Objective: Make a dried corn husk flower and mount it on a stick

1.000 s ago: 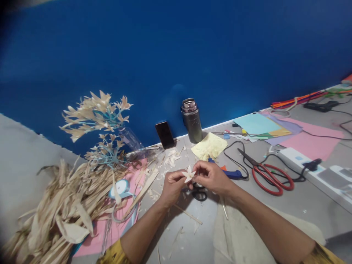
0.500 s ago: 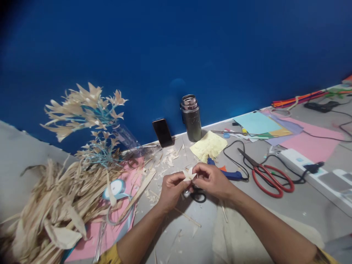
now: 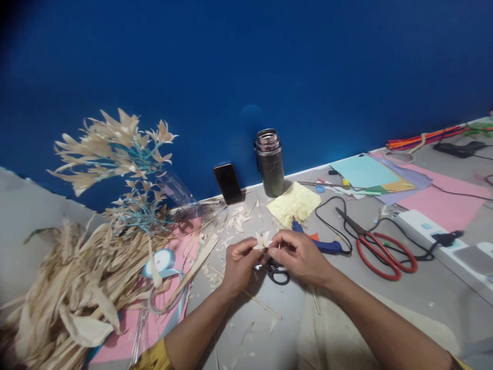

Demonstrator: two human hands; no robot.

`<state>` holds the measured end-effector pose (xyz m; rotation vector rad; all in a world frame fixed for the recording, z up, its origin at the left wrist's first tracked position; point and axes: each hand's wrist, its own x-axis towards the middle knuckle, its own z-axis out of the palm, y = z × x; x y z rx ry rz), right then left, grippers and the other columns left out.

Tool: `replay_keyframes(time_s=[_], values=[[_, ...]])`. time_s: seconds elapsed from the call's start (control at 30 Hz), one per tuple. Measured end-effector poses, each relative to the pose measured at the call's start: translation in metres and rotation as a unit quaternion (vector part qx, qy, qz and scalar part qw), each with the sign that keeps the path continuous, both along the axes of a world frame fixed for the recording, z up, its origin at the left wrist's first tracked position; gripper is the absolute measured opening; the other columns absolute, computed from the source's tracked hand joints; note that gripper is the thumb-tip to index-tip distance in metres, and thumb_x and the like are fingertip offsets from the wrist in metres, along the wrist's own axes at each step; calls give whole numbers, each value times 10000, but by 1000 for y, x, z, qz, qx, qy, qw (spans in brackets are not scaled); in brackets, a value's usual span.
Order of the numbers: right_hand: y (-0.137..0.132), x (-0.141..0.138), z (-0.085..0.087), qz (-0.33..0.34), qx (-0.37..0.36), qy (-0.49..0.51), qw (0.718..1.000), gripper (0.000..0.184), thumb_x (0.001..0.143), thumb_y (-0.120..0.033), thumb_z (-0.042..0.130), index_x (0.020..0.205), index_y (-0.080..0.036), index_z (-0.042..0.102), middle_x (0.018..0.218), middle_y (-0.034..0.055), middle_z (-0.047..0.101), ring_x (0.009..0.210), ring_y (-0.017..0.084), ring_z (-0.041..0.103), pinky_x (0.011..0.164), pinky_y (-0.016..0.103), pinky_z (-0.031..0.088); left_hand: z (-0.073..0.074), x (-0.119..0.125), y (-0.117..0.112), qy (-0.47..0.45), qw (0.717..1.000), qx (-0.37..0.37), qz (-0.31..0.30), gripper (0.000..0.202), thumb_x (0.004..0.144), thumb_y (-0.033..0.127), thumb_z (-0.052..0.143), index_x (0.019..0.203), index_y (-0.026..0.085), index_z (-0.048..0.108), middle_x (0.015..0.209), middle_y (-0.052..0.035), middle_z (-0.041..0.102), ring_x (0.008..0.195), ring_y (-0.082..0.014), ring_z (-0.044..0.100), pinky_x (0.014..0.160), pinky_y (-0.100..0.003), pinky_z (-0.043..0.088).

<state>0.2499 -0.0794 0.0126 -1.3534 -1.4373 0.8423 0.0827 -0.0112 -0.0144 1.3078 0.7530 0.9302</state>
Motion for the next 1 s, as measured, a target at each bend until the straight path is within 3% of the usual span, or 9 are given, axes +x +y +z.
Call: replay_keyframes(time_s=[0.27,0.43,0.53,0.77,1.0], values=[[2,-1,-2,-34,19,-24,999,199,855,-331,582,726,-189,635,655,4,630,614,148,554,582,259,417,-5,1,-4,25,998,52,-13,139,792,242,713,724,154,798,632,-35,650,539,-124,587,548,-246,455],[2,2,-2,-54,9,16,998,211,845,-345,587,703,-191,616,647,4,614,618,152,543,586,268,415,-5,4,-6,14,998,-56,-34,229,776,332,756,885,135,796,689,-60,720,490,-111,576,539,-250,464],[3,4,-2,-41,-9,51,998,227,842,-361,597,690,-192,607,633,-6,585,590,140,506,562,265,394,-6,4,-3,-17,994,-102,-33,267,744,379,784,816,122,771,676,-82,735,472,-120,588,530,-260,473],[4,3,-7,-31,-34,47,998,220,843,-361,612,709,-189,631,663,3,627,633,153,549,595,267,410,-1,4,-3,-18,990,-130,-48,209,661,302,842,729,125,754,647,-58,716,501,-121,606,549,-248,466],[2,2,-9,-8,-46,55,997,210,847,-374,627,770,-180,652,708,17,659,663,167,587,618,273,453,-3,3,-2,-11,992,-114,-47,238,665,349,842,688,127,762,592,-38,670,493,-105,560,548,-242,435]])
